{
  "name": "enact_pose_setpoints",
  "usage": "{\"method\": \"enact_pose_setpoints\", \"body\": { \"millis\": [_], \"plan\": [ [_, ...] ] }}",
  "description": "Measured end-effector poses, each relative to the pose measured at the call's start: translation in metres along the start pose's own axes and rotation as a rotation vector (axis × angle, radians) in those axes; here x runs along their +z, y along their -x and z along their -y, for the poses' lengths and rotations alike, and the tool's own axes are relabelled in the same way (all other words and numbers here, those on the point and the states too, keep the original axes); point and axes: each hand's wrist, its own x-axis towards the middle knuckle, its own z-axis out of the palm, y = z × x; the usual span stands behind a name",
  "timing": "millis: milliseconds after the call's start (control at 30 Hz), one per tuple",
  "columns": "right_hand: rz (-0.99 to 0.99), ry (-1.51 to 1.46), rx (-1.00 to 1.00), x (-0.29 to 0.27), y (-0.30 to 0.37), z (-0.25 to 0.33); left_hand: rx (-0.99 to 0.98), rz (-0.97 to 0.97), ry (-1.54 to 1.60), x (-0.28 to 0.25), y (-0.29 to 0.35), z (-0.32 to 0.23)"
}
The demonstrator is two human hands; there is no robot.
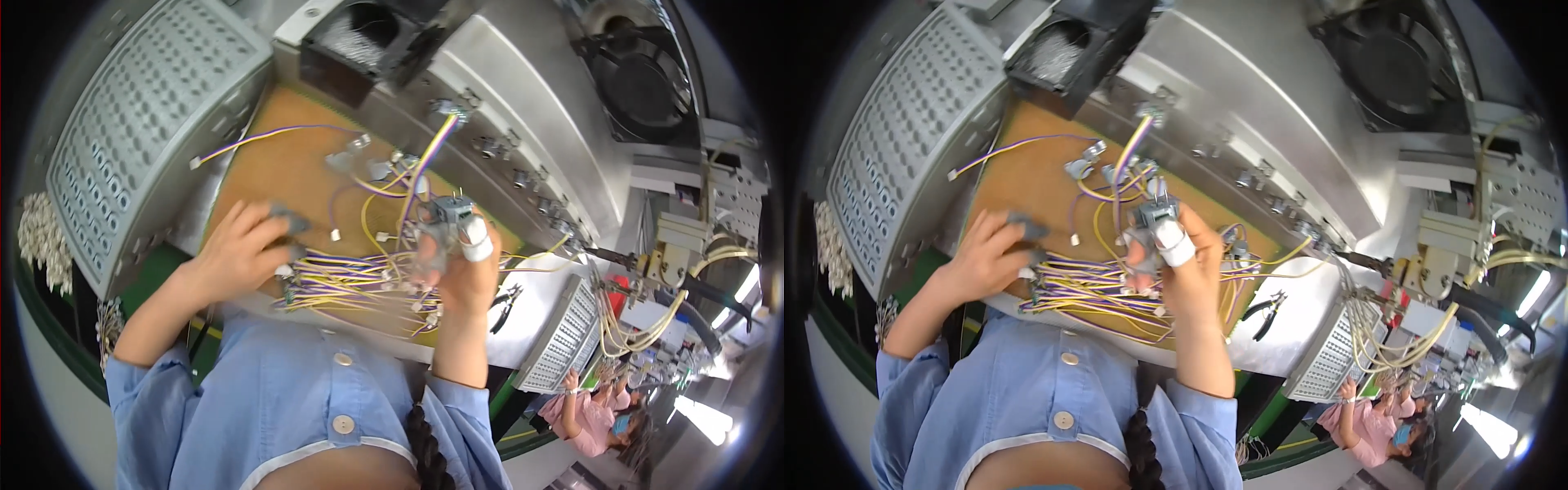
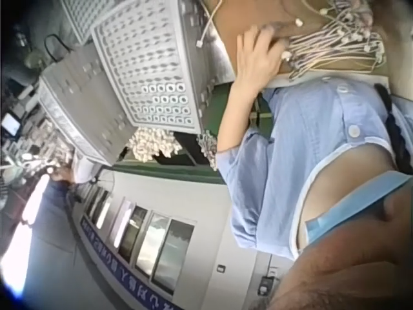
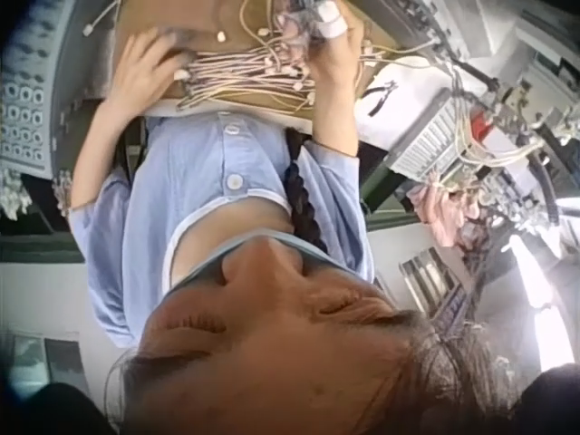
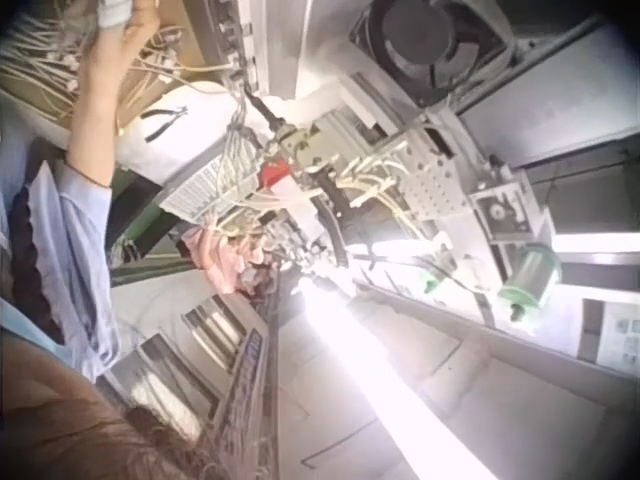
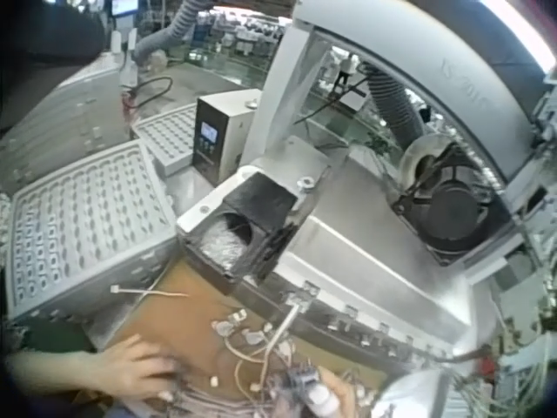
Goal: The person assembles wiring harnesses by hand, connecting multiple wires into electronic component housings at a factory workstation.
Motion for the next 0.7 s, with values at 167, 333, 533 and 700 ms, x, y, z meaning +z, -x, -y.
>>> {"method": "enact_pose_setpoints", "body": {
  "millis": [167,333,533,700],
  "plan": [
    [-0.242,-0.297,-0.085,0.005,-0.007,-0.006,0.078,-0.142,0.035,-0.009,-0.026,-0.014],
    [-0.406,-0.159,-0.066,0.033,-0.03,0.004,0.018,-0.295,0.179,-0.01,-0.063,-0.031],
    [-0.252,-0.114,0.069,0.014,-0.034,0.023,0.057,-0.353,0.272,-0.011,-0.086,-0.039],
    [-0.205,0.469,-0.017,-0.011,0.018,0.038,-0.156,-0.339,0.264,-0.023,-0.089,-0.033]
  ]
}}
